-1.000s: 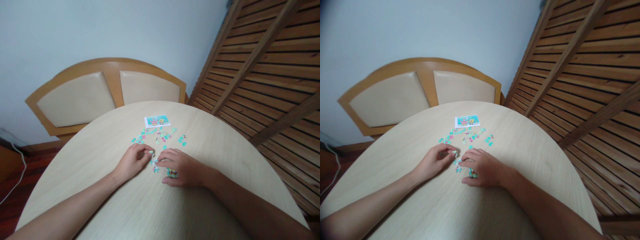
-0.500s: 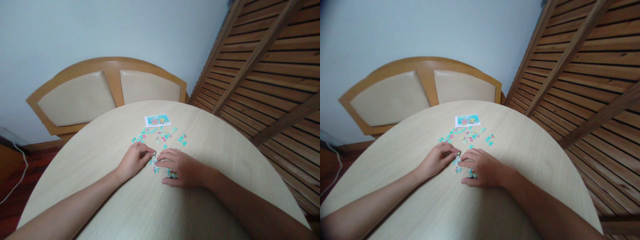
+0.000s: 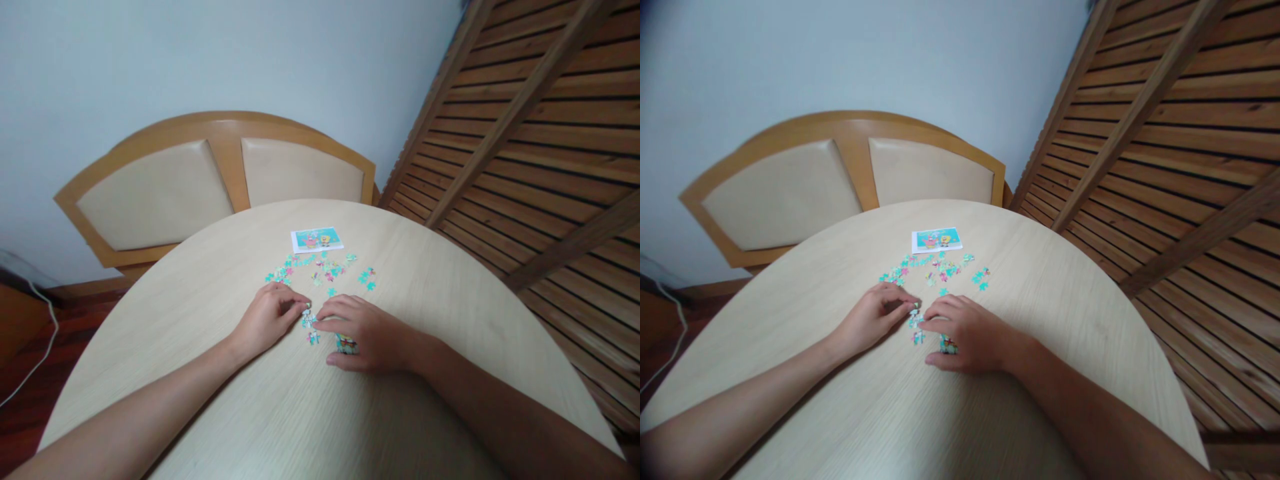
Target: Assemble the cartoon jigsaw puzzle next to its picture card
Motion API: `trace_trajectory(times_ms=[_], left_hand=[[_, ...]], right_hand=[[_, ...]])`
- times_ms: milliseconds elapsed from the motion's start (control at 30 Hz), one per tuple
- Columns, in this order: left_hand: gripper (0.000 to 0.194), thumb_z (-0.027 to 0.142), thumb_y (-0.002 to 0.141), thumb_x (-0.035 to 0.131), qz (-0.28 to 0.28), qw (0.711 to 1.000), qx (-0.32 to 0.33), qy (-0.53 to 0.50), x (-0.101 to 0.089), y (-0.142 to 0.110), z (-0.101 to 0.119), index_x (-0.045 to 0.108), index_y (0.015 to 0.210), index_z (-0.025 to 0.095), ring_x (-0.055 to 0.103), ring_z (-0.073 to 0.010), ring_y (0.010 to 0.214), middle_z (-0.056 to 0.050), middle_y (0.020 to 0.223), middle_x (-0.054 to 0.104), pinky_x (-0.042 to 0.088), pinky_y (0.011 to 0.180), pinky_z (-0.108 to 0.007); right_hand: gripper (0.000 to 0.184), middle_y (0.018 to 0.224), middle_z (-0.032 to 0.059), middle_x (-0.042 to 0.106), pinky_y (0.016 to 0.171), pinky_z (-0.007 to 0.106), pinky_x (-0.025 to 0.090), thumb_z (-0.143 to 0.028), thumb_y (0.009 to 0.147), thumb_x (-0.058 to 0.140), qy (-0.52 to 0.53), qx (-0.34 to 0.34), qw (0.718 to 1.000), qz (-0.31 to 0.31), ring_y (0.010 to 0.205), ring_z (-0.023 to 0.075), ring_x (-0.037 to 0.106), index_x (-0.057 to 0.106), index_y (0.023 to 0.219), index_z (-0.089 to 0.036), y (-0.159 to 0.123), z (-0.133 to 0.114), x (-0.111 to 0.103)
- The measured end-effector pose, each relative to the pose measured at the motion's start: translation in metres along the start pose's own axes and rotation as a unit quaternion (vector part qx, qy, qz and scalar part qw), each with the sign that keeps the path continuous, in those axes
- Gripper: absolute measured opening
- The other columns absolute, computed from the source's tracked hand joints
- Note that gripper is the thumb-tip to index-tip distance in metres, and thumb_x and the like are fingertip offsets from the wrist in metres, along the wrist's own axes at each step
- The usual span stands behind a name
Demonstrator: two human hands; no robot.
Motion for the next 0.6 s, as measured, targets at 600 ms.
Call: trace_trajectory(times_ms=[600], left_hand=[[0.011,0.023,0.095,0.066,-0.018,0.998,0.049,0.047,0.0011,0.0018,0.0074,0.076,0.092,0.024,0.065,-0.022,0.091,-0.001,0.09,0.076,0.043,0.092,-0.04]], right_hand=[[0.046,0.125,0.0138,0.067,0.105,0.047,0.044,-0.042,0.088,0.071,0.003,-0.002,1.0,0.012,0.118,0.0277,0.058,0.067,0.126,-0.017,-0.0012,0.0001,0.0004]])
Point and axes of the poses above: each hand's wrist, its own y-axis towards the middle knuckle, its own x-axis out of the palm, z = x × y, the point moved 5 cm from there along y, towards the middle knuckle
